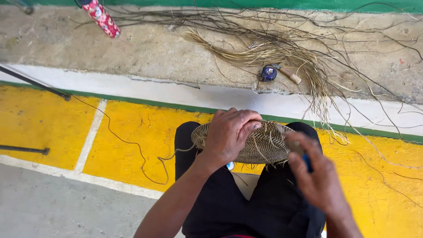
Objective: Weaving plant fibers into a circular basket or mat structure using hands and small tools.
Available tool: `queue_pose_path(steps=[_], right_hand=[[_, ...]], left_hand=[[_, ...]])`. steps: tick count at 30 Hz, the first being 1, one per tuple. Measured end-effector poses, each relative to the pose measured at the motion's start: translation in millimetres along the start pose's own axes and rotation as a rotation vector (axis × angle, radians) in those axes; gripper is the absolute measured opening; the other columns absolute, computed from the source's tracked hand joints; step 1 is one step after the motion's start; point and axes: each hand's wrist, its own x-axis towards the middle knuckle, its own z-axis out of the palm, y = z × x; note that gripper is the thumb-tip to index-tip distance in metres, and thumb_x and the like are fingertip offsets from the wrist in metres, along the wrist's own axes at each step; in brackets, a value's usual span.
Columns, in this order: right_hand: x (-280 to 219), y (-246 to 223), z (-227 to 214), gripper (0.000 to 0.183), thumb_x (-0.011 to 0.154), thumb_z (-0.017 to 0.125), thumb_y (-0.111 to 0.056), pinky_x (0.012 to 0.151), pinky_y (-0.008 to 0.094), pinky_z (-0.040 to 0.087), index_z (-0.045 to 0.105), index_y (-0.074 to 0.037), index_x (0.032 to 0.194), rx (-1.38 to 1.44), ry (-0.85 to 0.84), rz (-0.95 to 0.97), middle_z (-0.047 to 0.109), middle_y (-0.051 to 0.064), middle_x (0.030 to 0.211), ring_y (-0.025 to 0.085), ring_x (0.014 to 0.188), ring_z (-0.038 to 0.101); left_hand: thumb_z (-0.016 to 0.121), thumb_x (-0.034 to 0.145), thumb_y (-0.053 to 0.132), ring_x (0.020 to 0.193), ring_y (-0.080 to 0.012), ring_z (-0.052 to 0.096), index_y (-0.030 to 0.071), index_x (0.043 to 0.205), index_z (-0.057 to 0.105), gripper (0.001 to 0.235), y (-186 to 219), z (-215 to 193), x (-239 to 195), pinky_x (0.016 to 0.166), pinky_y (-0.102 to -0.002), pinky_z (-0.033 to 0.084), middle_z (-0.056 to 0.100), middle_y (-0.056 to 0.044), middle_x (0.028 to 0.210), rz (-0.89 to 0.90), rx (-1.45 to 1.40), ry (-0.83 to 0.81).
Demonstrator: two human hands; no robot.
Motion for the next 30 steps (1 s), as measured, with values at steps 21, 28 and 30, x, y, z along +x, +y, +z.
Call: queue_pose_path(steps=[21, 28, 30], right_hand=[[-29, -65, 23, 0.039, 0.098, 0.057, -0.02, 0.083, 0.04, 0.056, 0.058, -0.015, 0.137, -0.056, -0.034, 0.262, 0.074, 0.015, 0.116, 0.031, 0.106, 0.074], [-47, -79, 30, 0.044, 0.1, 0.052, -0.018, 0.084, 0.037, 0.055, 0.051, -0.011, 0.143, 0.023, -0.063, 0.32, 0.069, 0.015, 0.11, 0.025, 0.095, 0.069], [-49, -76, 33, 0.044, 0.1, 0.051, -0.018, 0.083, 0.035, 0.056, 0.05, -0.01, 0.144, 0.066, -0.06, 0.336, 0.069, 0.014, 0.108, 0.022, 0.09, 0.07]], left_hand=[[0.067, 0.1, 0.022, 0.093, -0.0174, 0.066, 0.015, 0.114, 0.069, 0.016, 13, 1, -41, 0.086, -0.037, 0.042, 0.074, 0.003, 0.103, 0.114, 0.084, 0.123], [0.067, 0.095, 0.009, 0.094, -0.0174, 0.063, 0.012, 0.119, 0.066, 0.024, 28, 2, -59, 0.087, -0.039, 0.038, 0.072, 0.002, 0.103, 0.199, 0.136, 0.139], [0.066, 0.094, 0.006, 0.094, -0.018, 0.062, 0.011, 0.119, 0.065, 0.026, 31, 2, -60, 0.087, -0.04, 0.037, 0.071, 0.002, 0.104, 0.206, 0.154, 0.133]])
